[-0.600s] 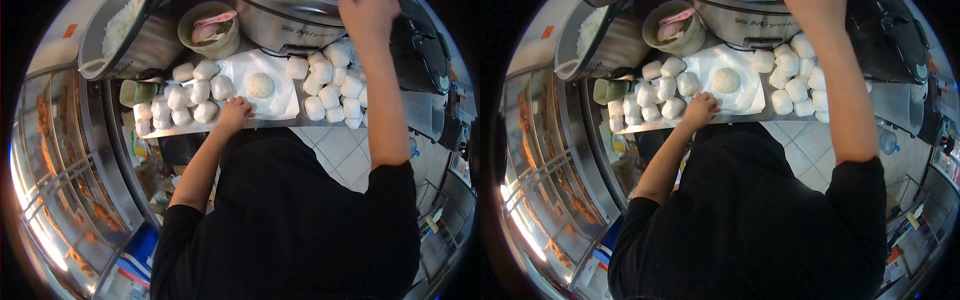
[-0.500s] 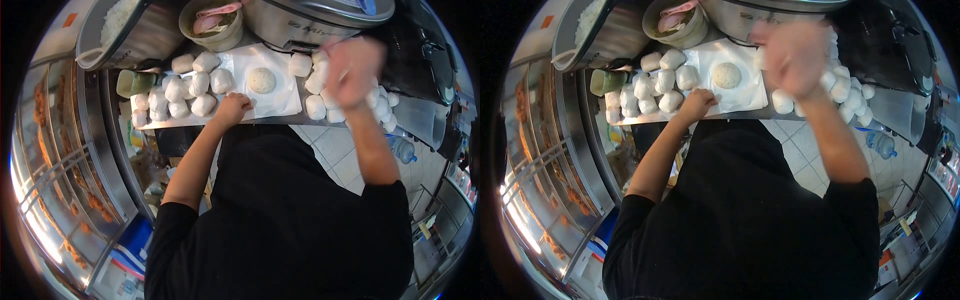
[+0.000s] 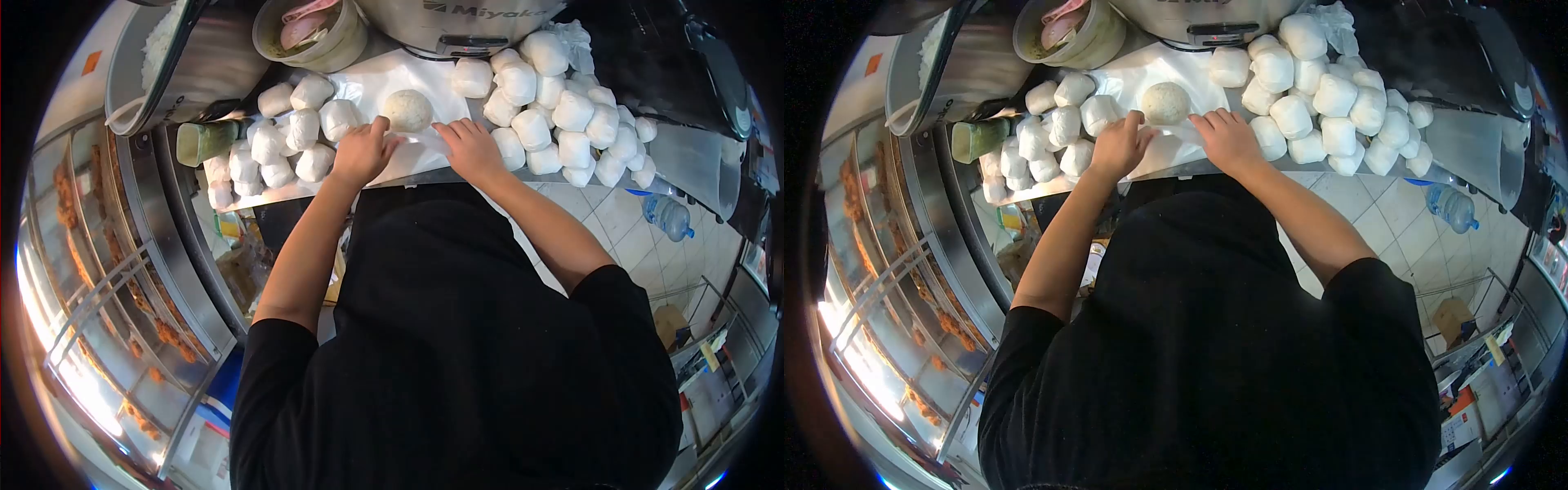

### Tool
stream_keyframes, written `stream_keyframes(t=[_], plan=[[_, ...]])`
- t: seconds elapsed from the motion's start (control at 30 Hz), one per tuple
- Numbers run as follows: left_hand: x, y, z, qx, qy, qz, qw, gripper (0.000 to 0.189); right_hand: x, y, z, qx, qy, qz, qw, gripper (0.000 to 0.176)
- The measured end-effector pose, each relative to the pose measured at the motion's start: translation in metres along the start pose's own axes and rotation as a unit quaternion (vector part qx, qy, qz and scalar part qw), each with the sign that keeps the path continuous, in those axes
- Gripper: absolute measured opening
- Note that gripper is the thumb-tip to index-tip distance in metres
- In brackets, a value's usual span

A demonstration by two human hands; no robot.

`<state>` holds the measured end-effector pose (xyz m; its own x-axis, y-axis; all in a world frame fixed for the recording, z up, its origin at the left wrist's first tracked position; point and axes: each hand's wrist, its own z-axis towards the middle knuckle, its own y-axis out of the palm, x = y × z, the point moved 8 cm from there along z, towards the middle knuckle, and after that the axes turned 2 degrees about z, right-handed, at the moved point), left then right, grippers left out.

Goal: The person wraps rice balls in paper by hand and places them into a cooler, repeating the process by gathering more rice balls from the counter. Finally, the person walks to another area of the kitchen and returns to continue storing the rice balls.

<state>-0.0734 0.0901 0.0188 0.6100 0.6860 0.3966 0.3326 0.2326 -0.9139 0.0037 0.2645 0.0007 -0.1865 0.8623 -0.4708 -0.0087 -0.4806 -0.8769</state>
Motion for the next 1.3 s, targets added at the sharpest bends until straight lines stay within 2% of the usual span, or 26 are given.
stream_keyframes(t=[0.03,0.07,0.1,0.13,0.23,0.3,0.37,0.4,0.53,0.57,0.63,0.67,0.7,0.73,0.77,0.8,0.83,0.87,0.9,0.97,1.03,1.07,1.13,1.2,1.27,1.3], plan=[[0.001,-0.005,-0.002,0.000,0.003,0.000,1.000,0.032,-0.003,-0.008,-0.002,0.032,-0.046,0.013,0.998,0.046],[0.009,-0.006,-0.005,-0.011,0.049,0.024,0.998,0.034,-0.006,-0.016,-0.006,0.063,-0.094,0.028,0.993,0.040],[0.015,-0.006,-0.010,-0.022,0.092,0.048,0.994,0.036,-0.004,-0.020,-0.007,0.060,-0.097,0.028,0.993,0.040],[0.011,0.000,-0.016,-0.051,0.097,0.076,0.991,0.031,-0.004,-0.026,-0.008,0.060,-0.116,0.045,0.990,0.037],[0.006,0.002,-0.031,-0.039,0.110,0.096,0.989,0.027,-0.012,-0.033,-0.022,0.022,-0.139,0.071,0.988,0.033],[0.014,-0.005,-0.047,-0.035,0.107,0.069,0.991,0.026,-0.016,-0.040,-0.028,-0.004,-0.146,0.071,0.987,0.032],[0.029,-0.019,-0.064,0.001,0.157,0.039,0.987,0.028,-0.028,-0.051,-0.038,-0.021,-0.202,0.085,0.975,0.027],[0.029,-0.010,-0.073,-0.041,0.148,0.024,0.988,0.030,-0.029,-0.048,-0.045,-0.057,-0.206,0.085,0.973,0.024],[0.035,0.006,-0.091,-0.017,0.188,-0.052,0.981,0.029,-0.028,-0.029,-0.060,-0.079,-0.238,0.119,0.961,0.022],[0.032,0.012,-0.095,-0.025,0.184,-0.057,0.981,0.029,-0.023,-0.021,-0.061,-0.071,-0.208,0.146,0.965,0.019],[0.014,0.019,-0.096,-0.028,0.092,-0.132,0.987,0.027,-0.019,-0.012,-0.063,-0.066,-0.168,0.175,0.968,0.017],[0.008,0.020,-0.093,0.011,0.059,-0.131,0.990,0.017,-0.010,-0.005,-0.060,-0.076,-0.103,0.178,0.976,0.013],[0.011,0.020,-0.087,0.008,0.058,-0.132,0.990,0.017,-0.001,0.000,-0.054,-0.086,-0.040,0.179,0.979,0.010],[-0.004,0.022,-0.080,0.004,-0.068,-0.142,0.988,0.014,-0.002,-0.011,-0.042,-0.007,-0.007,0.177,0.984,0.009],[-0.020,0.026,-0.078,0.000,-0.193,-0.151,0.970,0.014,-0.006,-0.011,-0.031,-0.008,-0.007,0.177,0.984,0.009],[-0.027,0.026,-0.071,0.061,-0.205,-0.139,0.967,0.024,0.002,-0.004,-0.020,-0.035,0.051,0.140,0.988,0.012],[-0.030,0.031,-0.062,0.060,-0.208,-0.140,0.966,0.024,0.010,0.004,-0.012,-0.064,0.107,0.102,0.987,0.016],[-0.035,0.039,-0.057,0.033,-0.231,-0.106,0.967,0.027,0.014,0.016,-0.005,-0.112,0.146,0.072,0.980,0.026],[-0.038,0.044,-0.052,0.006,-0.253,-0.073,0.965,0.031,0.007,0.014,0.003,-0.116,0.144,0.071,0.980,0.026],[-0.032,0.040,-0.042,-0.030,-0.268,-0.056,0.961,0.034,0.008,0.021,0.008,-0.220,0.208,0.007,0.953,0.031],[-0.029,0.041,-0.038,-0.101,-0.301,-0.022,0.948,0.034,0.008,0.020,0.008,-0.232,0.223,-0.002,0.947,0.033],[-0.028,0.036,-0.037,-0.095,-0.305,-0.024,0.947,0.034,0.009,0.019,0.007,-0.243,0.240,-0.008,0.940,0.035],[-0.029,0.037,-0.041,-0.151,-0.337,-0.037,0.929,0.037,0.004,0.015,0.009,-0.251,0.243,-0.025,0.937,0.033],[-0.026,0.031,-0.038,-0.160,-0.338,-0.011,0.927,0.035,0.002,0.013,0.008,-0.260,0.250,-0.040,0.932,0.032],[-0.023,0.026,-0.037,-0.171,-0.336,0.014,0.926,0.032,-0.002,0.013,0.010,-0.292,0.195,-0.145,0.925,0.025],[-0.013,0.013,-0.030,-0.121,-0.270,0.079,0.952,0.029,-0.003,0.008,0.012,-0.291,0.193,-0.148,0.925,0.025]])
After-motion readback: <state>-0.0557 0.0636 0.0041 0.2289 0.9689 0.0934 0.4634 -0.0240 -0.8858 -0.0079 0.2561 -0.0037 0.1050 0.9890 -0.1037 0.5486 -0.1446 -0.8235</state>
